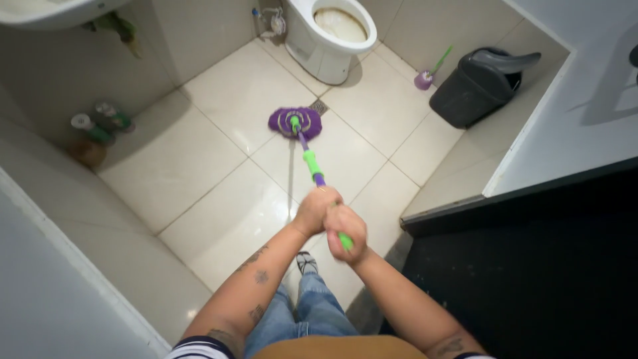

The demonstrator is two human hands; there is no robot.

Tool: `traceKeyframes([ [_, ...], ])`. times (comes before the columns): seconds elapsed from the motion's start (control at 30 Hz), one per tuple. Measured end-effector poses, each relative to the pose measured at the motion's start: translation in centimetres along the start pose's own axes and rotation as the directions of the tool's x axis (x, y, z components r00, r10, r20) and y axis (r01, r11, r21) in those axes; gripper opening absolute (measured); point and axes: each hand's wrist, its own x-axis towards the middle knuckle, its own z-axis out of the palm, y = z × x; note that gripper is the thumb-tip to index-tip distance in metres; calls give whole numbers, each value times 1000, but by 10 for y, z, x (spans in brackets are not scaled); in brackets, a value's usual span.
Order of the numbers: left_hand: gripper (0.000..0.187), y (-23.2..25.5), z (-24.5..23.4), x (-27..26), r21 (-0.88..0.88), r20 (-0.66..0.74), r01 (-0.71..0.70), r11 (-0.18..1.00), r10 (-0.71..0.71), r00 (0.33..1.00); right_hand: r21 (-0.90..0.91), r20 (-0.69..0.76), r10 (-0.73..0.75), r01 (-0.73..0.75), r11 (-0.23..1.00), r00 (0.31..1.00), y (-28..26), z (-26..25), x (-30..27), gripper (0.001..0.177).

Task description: The recorder is mopping the tiled floor of a bathroom using a purple spin mop.

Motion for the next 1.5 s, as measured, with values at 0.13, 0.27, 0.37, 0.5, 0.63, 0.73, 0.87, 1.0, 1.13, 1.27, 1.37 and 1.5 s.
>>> traceKeyframes([
  [0.13, 34, -71, 20, -2, 68, -129, 182, 981, -173, 977, -185, -35, 160, -164, 969, 986, 71, 22, 2, 6],
  [0.27, 39, -66, 4, 19, -101, -51, 376, 921, -383, 922, -237, -14, 208, -206, 949, 978, 75, 17, 25, 3],
  [0.37, 37, 2, -28, 51, 21, -140, -6, 1000, 9, 990, -107, 15, 231, -228, 968, 973, 15, -17, 68, 5],
  [0.5, 32, 120, -42, 71, -270, -205, -308, 912, 258, 944, 452, -53, 281, -228, 863, 958, -90, -68, 73, 14],
  [0.63, 24, 74, -10, 33, -210, -36, -314, 926, 314, 949, 274, -56, 25, -9, 962, 998, -78, -47, 43, 15],
  [0.73, 14, 18, 16, 4, -139, -3, -275, 951, 277, 961, -38, 41, 14, -12, 999, 999, -28, -22, 6, 15],
  [0.87, 18, -23, 2, 0, -35, -59, 143, 989, -145, 988, -252, 102, 213, -182, 950, 972, 38, 20, -5, 18],
  [1.0, 19, -18, -51, 29, 139, 19, 140, 980, -144, 989, -196, 24, 227, -218, 956, 973, 28, 43, 32, 22],
  [1.13, 24, 48, -71, 30, 90, 200, 17, 996, -34, 979, -32, 159, 87, -83, 996, 983, -74, -1, 85, 26],
  [1.27, 21, 108, -71, 14, -17, 189, -110, 994, 111, 976, 316, 199, 5, -69, 946, 980, -117, -30, 82, 21],
  [1.37, 19, 74, -52, 6, 9, 157, -79, 997, 76, 985, 298, 140, -43, -1, 955, 989, -83, -15, 54, 15],
  [1.5, 24, -4, -44, -11, 55, 104, 36, 998, -41, 994, 38, 220, 64, -74, 996, 973, -18, 29, 23, 19],
])
